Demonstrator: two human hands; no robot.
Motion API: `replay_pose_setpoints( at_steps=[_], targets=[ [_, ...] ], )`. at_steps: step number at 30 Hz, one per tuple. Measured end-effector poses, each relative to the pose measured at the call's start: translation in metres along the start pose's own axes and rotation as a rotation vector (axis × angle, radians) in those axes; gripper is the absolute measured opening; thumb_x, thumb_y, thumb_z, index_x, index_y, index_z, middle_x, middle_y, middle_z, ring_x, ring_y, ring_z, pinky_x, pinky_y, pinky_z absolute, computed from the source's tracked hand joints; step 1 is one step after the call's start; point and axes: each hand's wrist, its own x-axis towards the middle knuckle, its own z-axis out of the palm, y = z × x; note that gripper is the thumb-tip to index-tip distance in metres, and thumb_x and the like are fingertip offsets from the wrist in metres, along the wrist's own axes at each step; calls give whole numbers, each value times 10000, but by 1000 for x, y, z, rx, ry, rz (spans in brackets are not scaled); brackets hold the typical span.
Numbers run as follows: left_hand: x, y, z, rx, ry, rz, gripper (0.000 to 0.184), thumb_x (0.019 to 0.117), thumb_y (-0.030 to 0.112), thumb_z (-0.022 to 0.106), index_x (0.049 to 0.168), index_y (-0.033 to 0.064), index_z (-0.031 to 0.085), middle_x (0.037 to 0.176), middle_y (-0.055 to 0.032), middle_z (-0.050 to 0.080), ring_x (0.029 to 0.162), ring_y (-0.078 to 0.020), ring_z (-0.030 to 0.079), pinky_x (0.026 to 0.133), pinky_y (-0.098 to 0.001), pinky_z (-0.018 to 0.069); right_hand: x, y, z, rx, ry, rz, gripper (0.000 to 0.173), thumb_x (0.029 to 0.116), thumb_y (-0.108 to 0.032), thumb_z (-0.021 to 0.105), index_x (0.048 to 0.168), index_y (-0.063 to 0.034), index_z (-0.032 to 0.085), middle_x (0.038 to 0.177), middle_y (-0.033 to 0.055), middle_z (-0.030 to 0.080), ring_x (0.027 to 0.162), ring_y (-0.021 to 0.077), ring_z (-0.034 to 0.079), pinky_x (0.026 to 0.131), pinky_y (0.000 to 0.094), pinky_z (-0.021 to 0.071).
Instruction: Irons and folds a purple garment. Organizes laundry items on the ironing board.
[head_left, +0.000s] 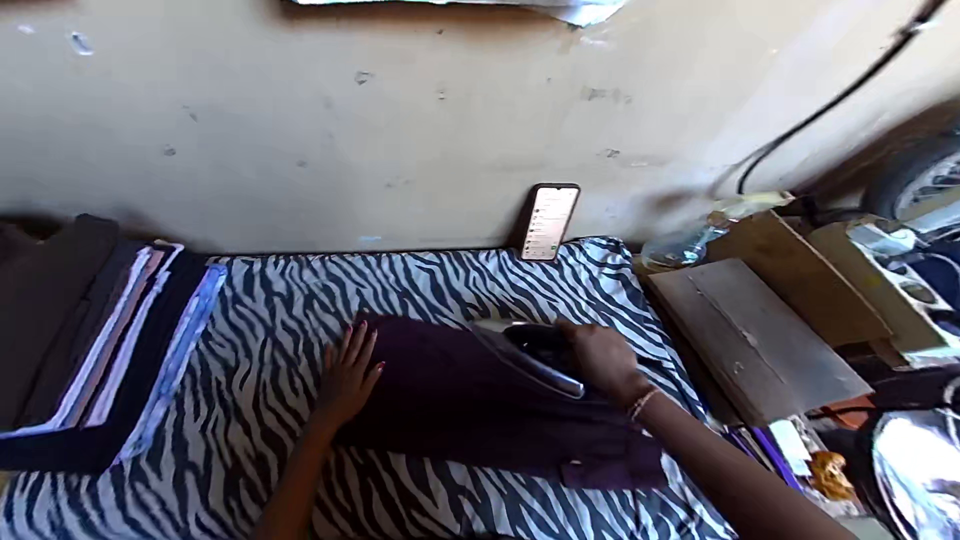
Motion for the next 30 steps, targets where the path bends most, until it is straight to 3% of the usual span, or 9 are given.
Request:
replay_pose_setpoints(
  at_steps=[3,6,9,12,16,20,23,27,30],
  targets=[
    [-40,3,-12,-123,130,-44,518,1038,364,459,1467,90,559,1615,-199,370,1505,-493,256,1134,-767,175,4,-15,-21,-35,17,89,356,1025,-236,561,1292,-6,611,1183,326,662,1122,534,637,875,695,492],
    [-94,22,-24,-139,317,-194,390,969,197,553,1304,46,685,1352,-244,617,1260,-511,551,1002,-707,410,-13,-70,-41,-94,22,-60,366,1012,-229,586,1314,-23,601,1127,314,682,1084,525,656,859,680,498],
    [-133,47,-25,-220,375,-430,348,961,128,565,1250,-22,691,1145,-281,672,1066,-495,636,907,-627,509,-6,-152,-26,-106,-72,-226,373,1010,-222,582,1350,-70,597,1182,276,679,1130,489,646,879,660,505],
    [-146,57,-20,-341,359,-547,367,980,117,557,1306,-29,645,1058,-227,691,919,-381,678,791,-524,560,23,-224,-1,-86,-44,-331,331,1020,-175,558,1341,-115,613,1168,254,691,1098,481,661,826,653,522],
    [-151,52,-27,-551,327,-601,369,1023,90,488,1358,-29,587,985,-152,738,793,-248,706,733,-427,581,36,-247,3,-87,32,-434,264,975,-130,629,1234,-86,653,1074,252,704,1003,485,682,749,654,537],
    [-128,39,-31,-687,302,-650,477,1005,168,591,1428,-32,500,994,-162,723,764,-249,697,704,-438,581,-20,-202,-16,-181,10,-289,383,1015,-195,581,1358,-25,562,1125,301,684,1055,521,665,833,679,516],
    [-113,34,-33,-610,218,-649,436,994,144,622,1396,-8,548,1019,-181,705,774,-287,675,696,-462,553,-82,-159,20,-164,158,-352,268,921,-127,673,1153,6,662,852,266,706,782,502,706,618,646,528],
    [-112,27,-45,-432,229,-632,355,1026,89,544,1363,-16,591,1052,-225,705,861,-370,698,769,-538,558,-95,-188,56,-114,-53,-279,315,968,-89,618,1273,-8,617,1016,258,719,938,472,713,734,618,553],
    [-128,27,-59,-355,323,-564,347,1019,90,543,1337,-30,606,1020,-206,709,800,-330,688,701,-482,560,-86,-230,54,-90,-112,-329,313,1004,-51,528,1309,-15,585,1065,259,709,1001,462,704,769,604,554]
  ],
)
